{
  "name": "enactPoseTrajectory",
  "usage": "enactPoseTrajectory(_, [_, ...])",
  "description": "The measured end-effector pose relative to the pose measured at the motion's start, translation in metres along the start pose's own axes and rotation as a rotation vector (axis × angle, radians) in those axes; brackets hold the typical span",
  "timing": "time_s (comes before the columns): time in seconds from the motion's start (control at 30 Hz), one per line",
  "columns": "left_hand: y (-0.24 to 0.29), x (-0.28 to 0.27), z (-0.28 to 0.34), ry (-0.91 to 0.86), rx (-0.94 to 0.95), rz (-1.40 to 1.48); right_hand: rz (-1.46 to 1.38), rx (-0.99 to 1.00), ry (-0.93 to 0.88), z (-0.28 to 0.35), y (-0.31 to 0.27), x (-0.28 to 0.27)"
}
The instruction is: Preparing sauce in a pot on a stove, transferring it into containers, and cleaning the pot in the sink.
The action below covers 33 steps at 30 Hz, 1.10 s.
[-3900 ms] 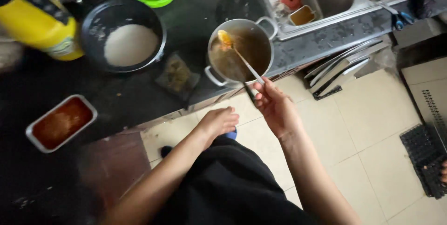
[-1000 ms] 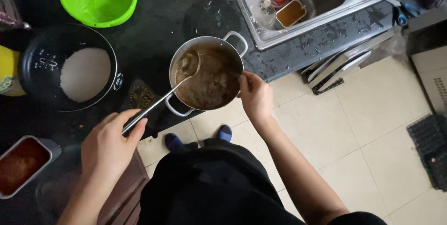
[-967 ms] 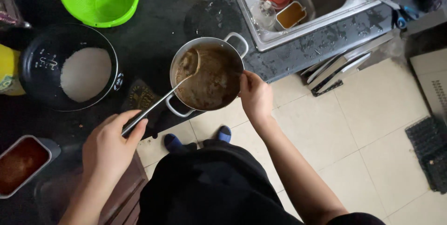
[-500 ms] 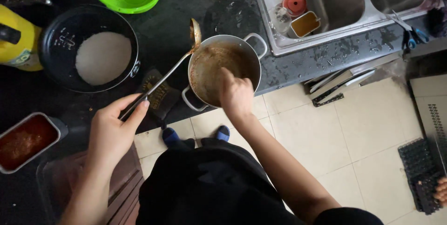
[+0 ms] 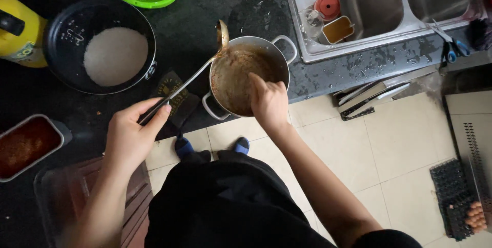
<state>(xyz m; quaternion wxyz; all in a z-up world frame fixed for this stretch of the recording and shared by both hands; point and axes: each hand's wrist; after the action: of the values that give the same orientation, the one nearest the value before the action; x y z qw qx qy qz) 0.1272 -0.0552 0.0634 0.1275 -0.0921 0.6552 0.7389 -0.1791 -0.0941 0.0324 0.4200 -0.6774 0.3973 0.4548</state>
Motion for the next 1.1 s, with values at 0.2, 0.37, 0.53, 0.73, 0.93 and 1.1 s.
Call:
enactPoseTrajectory(0.2, [0.002, 0.000, 0.002, 0.005, -0.048, -0.019, -0.042, -0.071, -0.076, 0.016, -0.005, -0.005])
enactPoseTrajectory(0.37, [0.003, 0.002, 0.004, 0.006, -0.063, -0.001, -0.133, -0.046, -0.124, 0.025, 0.039, -0.025])
enactPoseTrajectory(0.53, [0.011, 0.007, 0.005, -0.016, -0.106, -0.035, -0.082, 0.089, -0.027, -0.003, 0.055, -0.010])
enactPoseTrajectory(0.73, [0.004, 0.009, 0.006, -0.031, -0.156, -0.030, -0.083, 0.047, -0.215, 0.018, 0.057, -0.020])
enactPoseTrajectory(0.93, [0.007, 0.016, 0.010, -0.031, -0.127, -0.041, -0.090, 0.147, -0.074, -0.003, 0.075, -0.010])
enactPoseTrajectory(1.1, [-0.002, 0.014, 0.007, -0.003, -0.015, -0.031, -0.083, 0.123, -0.193, 0.008, 0.079, -0.022])
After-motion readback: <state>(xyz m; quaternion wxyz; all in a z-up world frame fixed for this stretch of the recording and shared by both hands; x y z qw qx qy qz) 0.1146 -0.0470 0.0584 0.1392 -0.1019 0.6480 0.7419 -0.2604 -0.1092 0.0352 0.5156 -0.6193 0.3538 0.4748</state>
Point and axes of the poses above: each hand's wrist, its own z-axis away from the middle knuckle, its own x-axis out of the palm, y = z × x, and after that the axes turned 4 degrees about -y, right-handed
